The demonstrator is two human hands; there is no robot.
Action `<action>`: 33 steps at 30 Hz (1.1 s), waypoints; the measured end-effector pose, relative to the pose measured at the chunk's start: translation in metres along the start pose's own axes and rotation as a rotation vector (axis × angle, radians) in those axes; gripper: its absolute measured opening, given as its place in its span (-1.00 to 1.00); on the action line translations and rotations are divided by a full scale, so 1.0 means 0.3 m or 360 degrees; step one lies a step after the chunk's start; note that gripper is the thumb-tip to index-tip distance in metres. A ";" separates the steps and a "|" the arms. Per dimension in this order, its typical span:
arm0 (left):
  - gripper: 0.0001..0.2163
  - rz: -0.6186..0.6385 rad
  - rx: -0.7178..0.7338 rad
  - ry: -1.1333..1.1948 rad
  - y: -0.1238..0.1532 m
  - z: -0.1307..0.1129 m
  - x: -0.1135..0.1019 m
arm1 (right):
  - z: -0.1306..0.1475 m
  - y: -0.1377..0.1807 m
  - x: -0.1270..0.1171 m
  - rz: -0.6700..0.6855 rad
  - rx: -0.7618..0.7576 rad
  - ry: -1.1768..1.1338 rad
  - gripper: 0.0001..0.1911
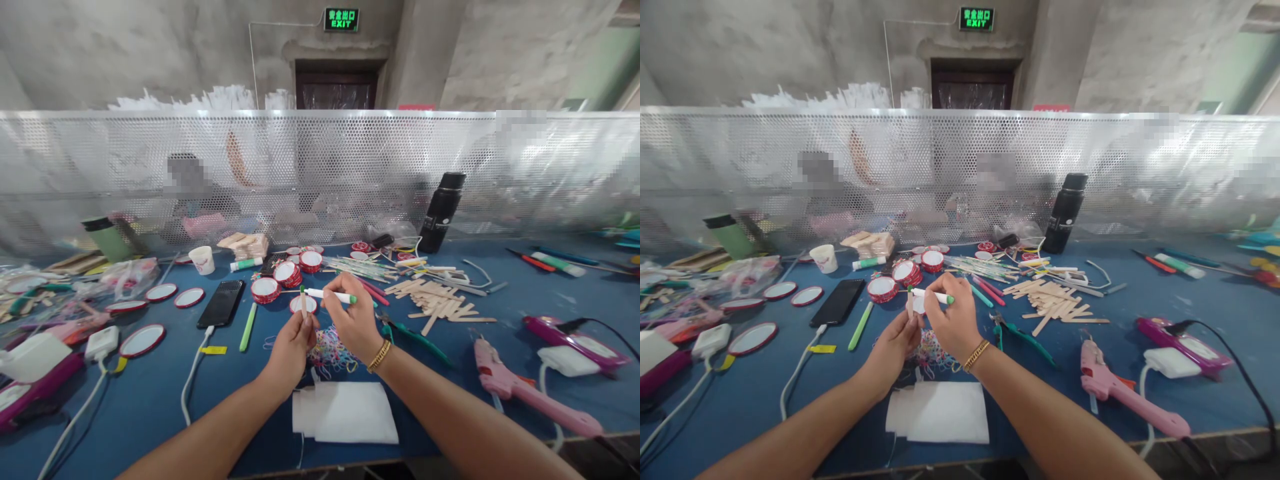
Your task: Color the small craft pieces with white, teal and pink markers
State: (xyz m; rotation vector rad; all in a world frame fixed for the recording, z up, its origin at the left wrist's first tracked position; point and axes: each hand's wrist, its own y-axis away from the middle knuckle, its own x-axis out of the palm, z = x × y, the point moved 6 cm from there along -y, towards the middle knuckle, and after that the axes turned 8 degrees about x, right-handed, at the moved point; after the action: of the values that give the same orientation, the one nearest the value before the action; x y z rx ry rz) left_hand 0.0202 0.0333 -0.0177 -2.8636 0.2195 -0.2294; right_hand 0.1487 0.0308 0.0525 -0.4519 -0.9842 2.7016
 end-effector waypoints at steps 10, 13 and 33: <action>-0.54 -0.0030 -0.0012 0.0043 -0.001 0.025 -0.005 | 0.000 0.002 -0.001 0.0000 0.0011 0.0005 -0.86; -0.55 -0.0020 -0.0036 0.0030 0.003 0.024 -0.005 | -0.001 0.002 0.001 0.0010 0.0009 0.0003 -0.86; -0.54 0.0005 -0.0016 0.0005 -0.001 0.014 -0.003 | 0.003 0.000 -0.002 -0.0001 0.0001 0.0002 -0.86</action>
State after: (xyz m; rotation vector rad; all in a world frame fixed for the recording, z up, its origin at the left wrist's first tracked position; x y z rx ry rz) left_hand 0.0200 0.0346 -0.0216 -2.8727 0.2268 -0.2332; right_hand 0.1490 0.0302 0.0533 -0.4532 -0.9831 2.7006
